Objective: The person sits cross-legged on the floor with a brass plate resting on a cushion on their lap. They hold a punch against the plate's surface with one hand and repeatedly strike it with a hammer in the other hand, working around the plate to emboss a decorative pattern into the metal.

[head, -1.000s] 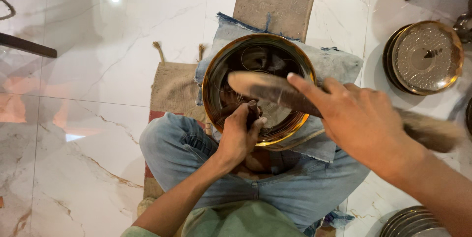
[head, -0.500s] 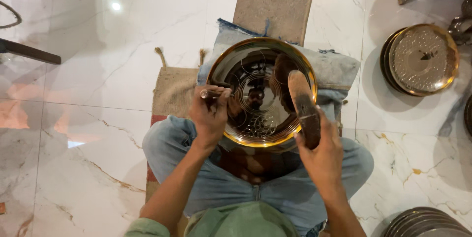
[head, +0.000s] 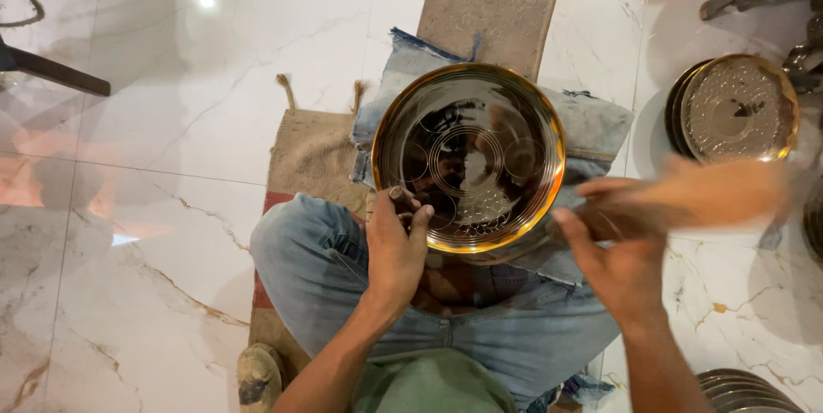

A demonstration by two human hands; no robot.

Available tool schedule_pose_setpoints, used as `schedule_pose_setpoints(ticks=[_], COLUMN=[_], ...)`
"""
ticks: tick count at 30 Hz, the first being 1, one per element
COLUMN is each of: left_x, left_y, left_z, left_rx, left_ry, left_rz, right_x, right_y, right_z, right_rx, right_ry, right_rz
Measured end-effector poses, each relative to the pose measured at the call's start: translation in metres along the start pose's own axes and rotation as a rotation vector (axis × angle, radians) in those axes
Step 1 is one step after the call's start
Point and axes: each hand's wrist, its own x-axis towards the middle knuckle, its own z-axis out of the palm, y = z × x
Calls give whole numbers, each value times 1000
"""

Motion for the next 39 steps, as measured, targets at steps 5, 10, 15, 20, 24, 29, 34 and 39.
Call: schedule_pose_setpoints(ticks=[5, 10, 15, 20, 24, 29, 34, 39], left_x=[7, 5, 9, 10, 4, 0, -3, 3], left_y=[-5, -2, 2, 4, 6, 7, 5, 3], left_z=[4, 3, 2, 3, 8, 14, 14, 15], left_rx=[3, -45, -43, -138, -135, -77, -93, -73], left_ry=[-49, -36, -95, -173, -92, -53, -56, -90], left_rz=[-109, -68, -75, -106, -93, -119, -87, -78], right_x=[49, 89, 113, 111, 103, 103, 105, 103], right_y=[-46, -91, -119, -120, -102, -89, -83, -84], right_z=[-3, 16, 31, 18, 3, 3, 13, 7], right_rx=[-445, -349, -1125, -1360, -1145, -1149, -698, -1086], right_ry=[-288, -409, -808, -949, -659, -526, -627, -683], right_rz=[-292, -330, -463, -436, -495, -620, -233, -480])
